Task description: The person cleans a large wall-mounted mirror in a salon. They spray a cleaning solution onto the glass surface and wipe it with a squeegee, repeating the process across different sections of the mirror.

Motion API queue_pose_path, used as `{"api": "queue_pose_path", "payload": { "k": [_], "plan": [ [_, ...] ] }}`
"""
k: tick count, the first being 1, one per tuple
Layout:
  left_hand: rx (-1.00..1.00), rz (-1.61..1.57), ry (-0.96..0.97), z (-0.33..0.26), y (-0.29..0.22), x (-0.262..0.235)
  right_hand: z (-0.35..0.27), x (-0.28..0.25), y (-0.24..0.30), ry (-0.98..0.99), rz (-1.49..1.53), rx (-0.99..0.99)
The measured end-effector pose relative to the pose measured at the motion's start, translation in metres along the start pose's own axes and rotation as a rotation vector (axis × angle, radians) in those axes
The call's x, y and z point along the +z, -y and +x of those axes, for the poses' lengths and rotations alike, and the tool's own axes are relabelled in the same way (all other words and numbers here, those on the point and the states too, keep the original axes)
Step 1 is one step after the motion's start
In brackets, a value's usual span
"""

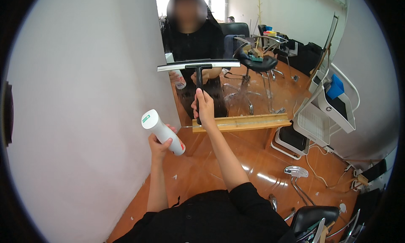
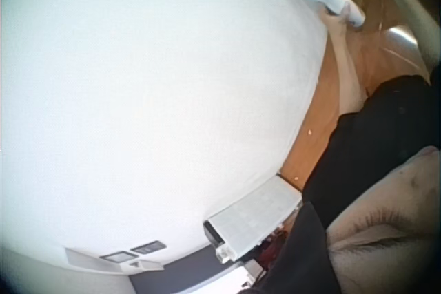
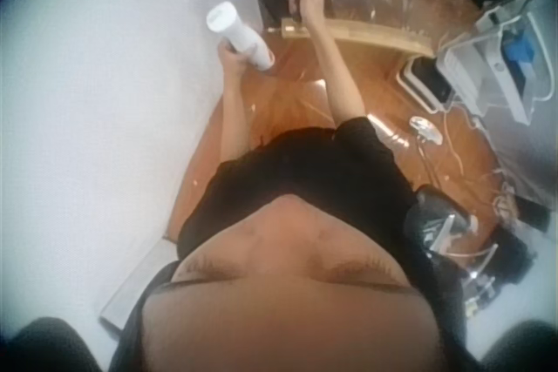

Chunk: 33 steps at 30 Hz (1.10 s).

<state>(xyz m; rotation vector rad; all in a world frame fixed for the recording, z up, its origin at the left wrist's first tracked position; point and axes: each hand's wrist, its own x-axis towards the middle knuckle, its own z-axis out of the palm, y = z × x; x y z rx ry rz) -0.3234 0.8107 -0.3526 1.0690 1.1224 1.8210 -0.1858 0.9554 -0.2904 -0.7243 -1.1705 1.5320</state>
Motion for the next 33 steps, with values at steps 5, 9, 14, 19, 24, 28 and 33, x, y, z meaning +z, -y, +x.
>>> {"api": "queue_pose_path", "payload": {
  "k": [5, 9, 14, 19, 24, 28, 33],
  "plan": [
    [-0.014, 0.021, -0.067, -0.004, 0.000, 0.002, -0.010, -0.013, -0.028, 0.000, 0.007, 0.020],
    [-0.017, 0.036, -0.090, -0.007, 0.000, 0.001, -0.013, -0.018, -0.037, -0.024, -0.015, 0.050],
    [0.015, 0.034, -0.127, -0.012, -0.001, 0.006, -0.023, -0.029, -0.059, -0.015, -0.028, 0.045],
    [0.026, 0.018, -0.142, -0.017, 0.002, 0.004, -0.043, -0.044, -0.093, -0.036, -0.037, 0.149],
    [0.015, -0.002, -0.140, -0.022, 0.007, 0.007, -0.067, -0.059, -0.117, -0.037, -0.075, 0.262],
    [0.020, 0.050, -0.126, -0.026, 0.008, 0.015, -0.081, -0.071, -0.110, -0.031, -0.131, 0.304],
    [0.020, 0.076, -0.125, -0.024, 0.005, 0.033, -0.060, -0.087, -0.053, -0.113, -0.027, -0.126]
  ]
}}
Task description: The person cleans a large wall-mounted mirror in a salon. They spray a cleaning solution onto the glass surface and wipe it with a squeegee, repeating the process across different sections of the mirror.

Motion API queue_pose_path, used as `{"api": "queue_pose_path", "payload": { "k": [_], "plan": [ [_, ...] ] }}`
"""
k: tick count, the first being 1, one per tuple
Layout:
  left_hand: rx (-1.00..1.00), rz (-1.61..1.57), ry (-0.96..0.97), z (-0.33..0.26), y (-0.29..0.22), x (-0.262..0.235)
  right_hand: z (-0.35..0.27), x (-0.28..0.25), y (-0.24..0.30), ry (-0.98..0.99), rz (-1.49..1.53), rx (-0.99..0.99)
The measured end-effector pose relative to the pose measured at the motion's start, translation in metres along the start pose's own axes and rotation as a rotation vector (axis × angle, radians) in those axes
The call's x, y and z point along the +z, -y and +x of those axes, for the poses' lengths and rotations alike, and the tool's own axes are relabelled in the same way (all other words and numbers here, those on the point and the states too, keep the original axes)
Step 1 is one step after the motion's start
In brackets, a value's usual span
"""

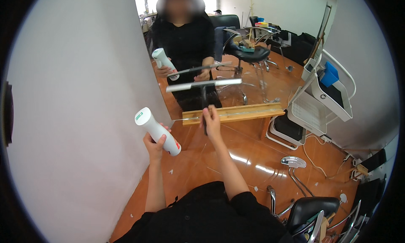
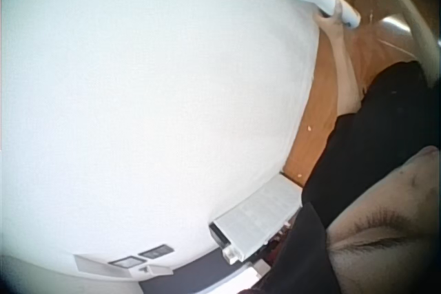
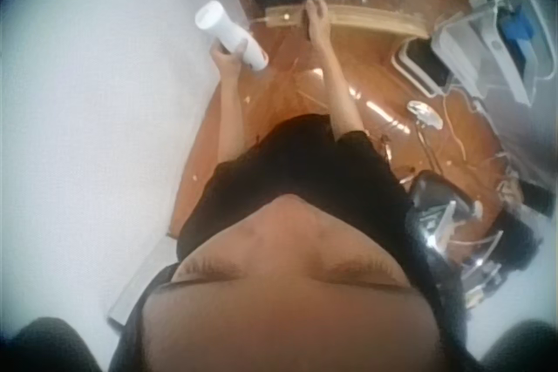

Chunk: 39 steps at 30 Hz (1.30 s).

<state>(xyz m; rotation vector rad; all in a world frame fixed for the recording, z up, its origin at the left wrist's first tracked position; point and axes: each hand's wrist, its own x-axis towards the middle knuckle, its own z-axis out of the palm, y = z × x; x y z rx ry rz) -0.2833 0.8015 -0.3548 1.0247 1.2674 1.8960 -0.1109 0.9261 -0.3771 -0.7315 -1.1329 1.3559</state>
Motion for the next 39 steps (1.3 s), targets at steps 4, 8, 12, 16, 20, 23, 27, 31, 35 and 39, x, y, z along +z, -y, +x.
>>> {"api": "queue_pose_path", "payload": {
  "k": [4, 8, 12, 16, 20, 23, 27, 31, 35, 39],
  "plan": [
    [0.022, -0.007, 0.009, 0.003, -0.005, 0.016, 0.050, -0.018, 0.070, -0.118, -0.109, -0.208],
    [0.033, -0.064, 0.053, 0.005, -0.004, 0.035, 0.086, -0.034, 0.117, -0.216, -0.135, -0.281],
    [0.058, -0.069, 0.068, 0.008, -0.003, 0.059, 0.101, -0.047, 0.125, -0.197, -0.124, -0.258],
    [0.050, -0.027, 0.050, 0.008, 0.001, 0.089, 0.094, -0.053, 0.116, -0.218, -0.154, -0.224],
    [0.042, -0.020, 0.043, 0.005, 0.007, 0.108, 0.078, -0.064, 0.093, -0.207, -0.216, -0.175],
    [0.032, -0.029, 0.084, 0.006, 0.011, 0.119, 0.068, -0.083, 0.066, -0.216, -0.243, -0.115],
    [0.017, -0.043, 0.085, 0.006, 0.014, 0.127, 0.055, -0.097, 0.038, -0.228, -0.272, -0.072],
    [0.012, -0.036, 0.102, 0.007, 0.014, 0.133, 0.041, -0.108, 0.014, -0.252, -0.289, -0.031],
    [-0.011, -0.037, 0.100, 0.006, 0.018, 0.135, 0.034, -0.117, 0.003, -0.256, -0.351, -0.004],
    [0.004, -0.024, 0.119, 0.006, 0.016, 0.141, 0.031, -0.119, 0.003, -0.261, -0.382, -0.011]
  ]
}}
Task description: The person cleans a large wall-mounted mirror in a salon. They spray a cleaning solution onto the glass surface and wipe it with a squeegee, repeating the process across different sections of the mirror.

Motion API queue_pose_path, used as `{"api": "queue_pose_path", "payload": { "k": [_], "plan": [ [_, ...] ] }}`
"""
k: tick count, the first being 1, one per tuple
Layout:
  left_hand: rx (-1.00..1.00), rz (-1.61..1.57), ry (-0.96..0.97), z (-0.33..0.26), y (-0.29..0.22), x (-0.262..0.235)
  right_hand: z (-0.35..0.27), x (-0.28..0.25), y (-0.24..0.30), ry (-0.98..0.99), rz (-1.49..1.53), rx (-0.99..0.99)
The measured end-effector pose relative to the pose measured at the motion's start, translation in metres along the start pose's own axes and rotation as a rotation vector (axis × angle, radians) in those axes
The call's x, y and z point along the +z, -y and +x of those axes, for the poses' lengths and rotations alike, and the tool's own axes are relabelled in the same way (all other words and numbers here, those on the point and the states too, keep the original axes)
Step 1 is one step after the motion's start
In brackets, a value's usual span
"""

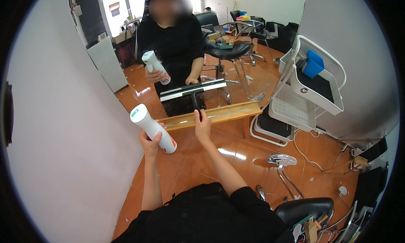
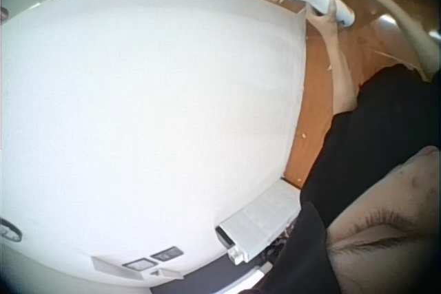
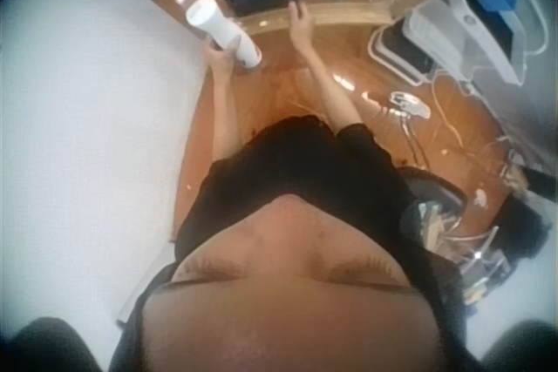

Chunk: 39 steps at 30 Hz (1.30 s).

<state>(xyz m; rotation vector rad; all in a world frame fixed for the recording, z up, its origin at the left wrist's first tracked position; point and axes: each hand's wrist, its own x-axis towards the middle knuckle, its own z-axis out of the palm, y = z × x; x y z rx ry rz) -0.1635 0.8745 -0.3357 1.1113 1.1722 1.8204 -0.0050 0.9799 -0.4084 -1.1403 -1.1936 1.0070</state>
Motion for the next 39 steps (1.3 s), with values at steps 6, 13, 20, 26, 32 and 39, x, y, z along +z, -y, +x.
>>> {"api": "queue_pose_path", "payload": {
  "k": [6, 13, 20, 26, 32, 39],
  "plan": [
    [0.045, 0.034, 0.041, 0.002, 0.000, 0.013, -0.019, -0.021, -0.044, 0.008, -0.153, 0.075],
    [0.029, -0.011, 0.007, -0.003, 0.001, 0.014, 0.001, -0.010, 0.043, 0.085, 0.291, -0.056],
    [0.049, -0.016, 0.003, -0.002, -0.003, 0.011, 0.076, 0.025, 0.109, 0.135, 0.445, -0.267],
    [0.036, -0.020, -0.020, -0.002, -0.006, 0.004, 0.058, 0.023, 0.053, 0.158, 0.356, -0.213],
    [0.038, -0.011, -0.014, 0.002, -0.002, 0.005, 0.008, -0.004, -0.027, 0.142, 0.352, 0.005],
    [0.021, -0.010, 0.008, 0.005, 0.003, 0.022, 0.000, -0.051, -0.007, 0.092, 0.139, 0.071]
  ]
}}
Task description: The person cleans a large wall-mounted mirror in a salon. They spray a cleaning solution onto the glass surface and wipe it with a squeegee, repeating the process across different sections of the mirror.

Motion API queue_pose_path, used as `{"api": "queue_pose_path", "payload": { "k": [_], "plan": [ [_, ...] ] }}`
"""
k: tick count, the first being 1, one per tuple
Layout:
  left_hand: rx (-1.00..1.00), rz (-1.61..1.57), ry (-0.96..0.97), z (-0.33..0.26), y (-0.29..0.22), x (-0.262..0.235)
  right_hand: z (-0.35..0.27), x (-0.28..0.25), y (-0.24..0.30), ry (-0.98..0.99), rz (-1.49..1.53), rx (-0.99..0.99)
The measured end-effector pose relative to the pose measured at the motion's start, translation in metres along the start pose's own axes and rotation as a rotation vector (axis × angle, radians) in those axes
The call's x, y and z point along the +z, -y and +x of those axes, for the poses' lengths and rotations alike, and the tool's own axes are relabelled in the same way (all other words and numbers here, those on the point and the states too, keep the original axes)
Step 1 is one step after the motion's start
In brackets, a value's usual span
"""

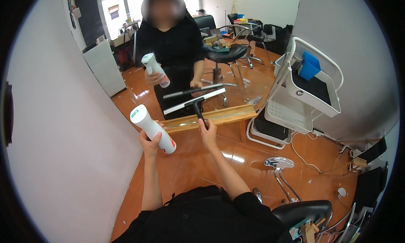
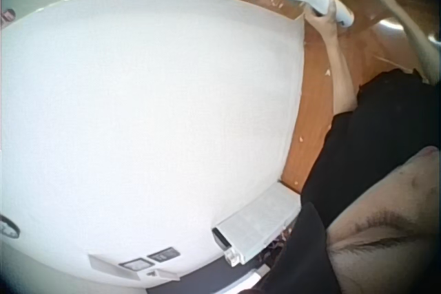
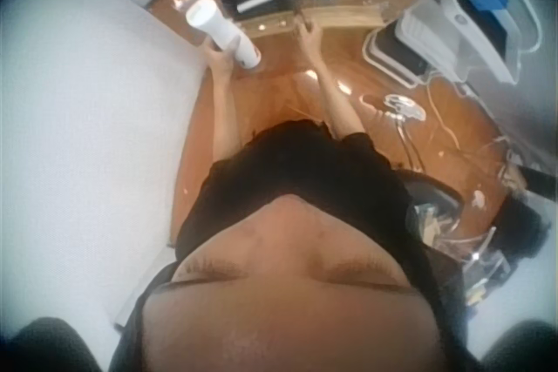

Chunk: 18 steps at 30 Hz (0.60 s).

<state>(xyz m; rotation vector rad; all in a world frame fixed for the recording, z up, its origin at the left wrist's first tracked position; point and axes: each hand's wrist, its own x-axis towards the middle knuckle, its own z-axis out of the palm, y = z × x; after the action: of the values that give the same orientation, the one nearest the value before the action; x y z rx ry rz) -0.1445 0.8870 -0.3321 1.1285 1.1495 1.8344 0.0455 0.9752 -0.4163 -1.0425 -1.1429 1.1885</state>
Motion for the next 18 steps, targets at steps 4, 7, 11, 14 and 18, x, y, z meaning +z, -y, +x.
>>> {"api": "queue_pose_path", "payload": {
  "k": [4, 7, 11, 14, 18],
  "plan": [
    [-0.007, -0.017, 0.016, -0.001, 0.003, 0.022, 0.045, -0.027, 0.051, -0.058, 0.109, -0.236],
    [-0.007, -0.034, 0.038, -0.004, 0.010, 0.034, 0.077, -0.036, 0.107, -0.047, 0.195, -0.344],
    [-0.020, -0.038, 0.069, -0.006, 0.017, 0.055, 0.111, -0.050, 0.139, -0.073, 0.238, -0.382],
    [-0.030, -0.054, 0.077, -0.006, 0.021, 0.067, 0.119, -0.060, 0.136, -0.059, 0.218, -0.334],
    [-0.027, -0.061, 0.079, -0.006, 0.028, 0.079, 0.105, -0.071, 0.104, -0.050, 0.131, -0.291]
  ]
}}
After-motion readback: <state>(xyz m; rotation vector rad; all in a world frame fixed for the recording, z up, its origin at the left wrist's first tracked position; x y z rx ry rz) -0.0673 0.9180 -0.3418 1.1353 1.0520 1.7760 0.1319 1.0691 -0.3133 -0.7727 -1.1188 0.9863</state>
